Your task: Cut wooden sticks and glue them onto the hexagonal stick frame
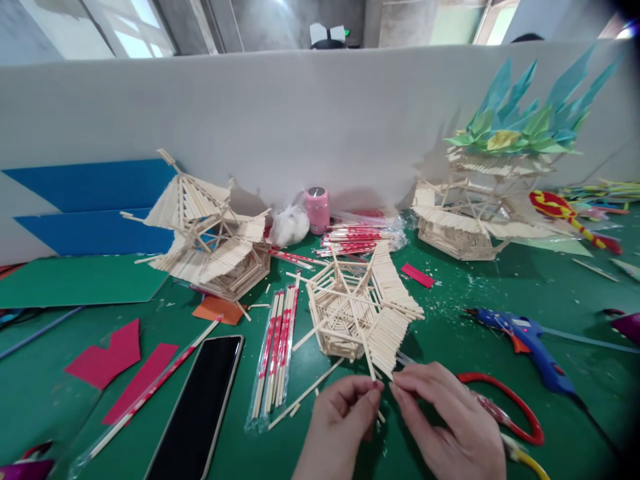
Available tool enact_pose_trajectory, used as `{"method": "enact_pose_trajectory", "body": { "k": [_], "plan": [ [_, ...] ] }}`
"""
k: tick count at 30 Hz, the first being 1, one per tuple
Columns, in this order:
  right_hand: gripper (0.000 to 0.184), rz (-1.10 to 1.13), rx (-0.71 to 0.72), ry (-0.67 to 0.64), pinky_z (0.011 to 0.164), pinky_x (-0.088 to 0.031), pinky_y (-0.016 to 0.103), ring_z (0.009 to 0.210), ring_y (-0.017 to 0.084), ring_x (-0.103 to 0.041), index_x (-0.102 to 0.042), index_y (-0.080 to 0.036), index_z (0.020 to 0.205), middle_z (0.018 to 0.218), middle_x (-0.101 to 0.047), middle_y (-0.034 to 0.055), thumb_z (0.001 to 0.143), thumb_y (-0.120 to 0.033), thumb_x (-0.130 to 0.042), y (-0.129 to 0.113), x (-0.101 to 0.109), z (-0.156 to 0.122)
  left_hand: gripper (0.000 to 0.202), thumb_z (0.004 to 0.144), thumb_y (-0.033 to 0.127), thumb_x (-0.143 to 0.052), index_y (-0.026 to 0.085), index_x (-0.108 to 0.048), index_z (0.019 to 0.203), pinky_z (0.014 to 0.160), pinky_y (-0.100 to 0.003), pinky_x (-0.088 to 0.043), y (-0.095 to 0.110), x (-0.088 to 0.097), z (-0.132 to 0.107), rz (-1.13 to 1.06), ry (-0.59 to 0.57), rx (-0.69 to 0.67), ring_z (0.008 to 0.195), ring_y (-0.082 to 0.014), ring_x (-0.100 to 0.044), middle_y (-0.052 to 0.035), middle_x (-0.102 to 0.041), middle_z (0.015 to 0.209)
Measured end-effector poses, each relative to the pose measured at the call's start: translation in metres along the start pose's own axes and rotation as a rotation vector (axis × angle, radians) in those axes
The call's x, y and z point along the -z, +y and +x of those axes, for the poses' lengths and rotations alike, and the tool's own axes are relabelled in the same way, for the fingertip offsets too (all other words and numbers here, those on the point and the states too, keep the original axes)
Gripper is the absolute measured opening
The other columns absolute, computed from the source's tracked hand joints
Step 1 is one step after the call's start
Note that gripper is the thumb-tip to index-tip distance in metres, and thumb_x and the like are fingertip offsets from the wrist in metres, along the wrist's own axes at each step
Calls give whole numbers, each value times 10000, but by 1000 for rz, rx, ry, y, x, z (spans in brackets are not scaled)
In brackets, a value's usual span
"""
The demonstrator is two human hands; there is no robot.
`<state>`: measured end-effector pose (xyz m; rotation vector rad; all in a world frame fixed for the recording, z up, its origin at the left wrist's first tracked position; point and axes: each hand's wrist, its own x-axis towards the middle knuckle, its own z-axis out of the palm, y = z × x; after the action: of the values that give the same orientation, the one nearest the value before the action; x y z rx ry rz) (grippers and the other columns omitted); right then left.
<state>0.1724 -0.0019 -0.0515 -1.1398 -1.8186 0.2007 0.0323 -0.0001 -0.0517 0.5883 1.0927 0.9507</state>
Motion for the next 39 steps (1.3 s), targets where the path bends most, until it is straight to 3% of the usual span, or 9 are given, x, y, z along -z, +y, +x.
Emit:
{"method": "enact_pose_trajectory", "body": {
  "k": [7, 16, 23, 32, 39],
  "plan": [
    [147, -29, -21, 36, 483, -467, 225, 587, 114, -531, -604, -190, 857, 679, -527, 14, 738, -110, -572, 3, -6, -2, 145, 641, 257, -677, 137, -657, 721, 476, -216, -248, 4, -8, 3, -90, -33, -7, 488, -69, -370, 9, -537, 606],
    [133, -114, 35, 44, 475, -445, 233, 574, 119, -509, -620, -186, 834, 645, -534, 14, 733, -112, -574, 0, -9, 1, 147, 635, 263, -667, 121, -634, 615, 486, -233, -225, 5, -11, 5, -187, -110, 19, 481, -74, -339, 20, -492, 532],
    [100, -119, 90, 27, 464, -441, 232, 579, 121, -490, -623, -144, 802, 639, -525, 29, 729, -94, -577, -1, -7, 9, 171, 647, 282, -665, 127, -611, 596, 486, -241, -213, 6, -12, 8, -233, -83, 7, 470, -80, -340, 29, -480, 495],
    [159, -54, 17, -8, 532, -486, 240, 650, 124, -536, -593, -148, 869, 722, -542, 38, 720, -93, -592, 4, -8, 7, 188, 612, 292, -681, 118, -614, 587, 476, -234, -220, 10, -15, 11, -228, -49, 38, 447, -76, -361, 24, -508, 480],
    [135, -60, 33, 4, 501, -468, 232, 629, 120, -517, -603, -161, 844, 701, -523, 27, 726, -97, -587, 4, -7, 7, 210, 615, 291, -675, 131, -561, 542, 473, -240, -192, 6, -14, 12, -236, -43, 42, 433, -71, -330, 40, -471, 447]
  ]
}}
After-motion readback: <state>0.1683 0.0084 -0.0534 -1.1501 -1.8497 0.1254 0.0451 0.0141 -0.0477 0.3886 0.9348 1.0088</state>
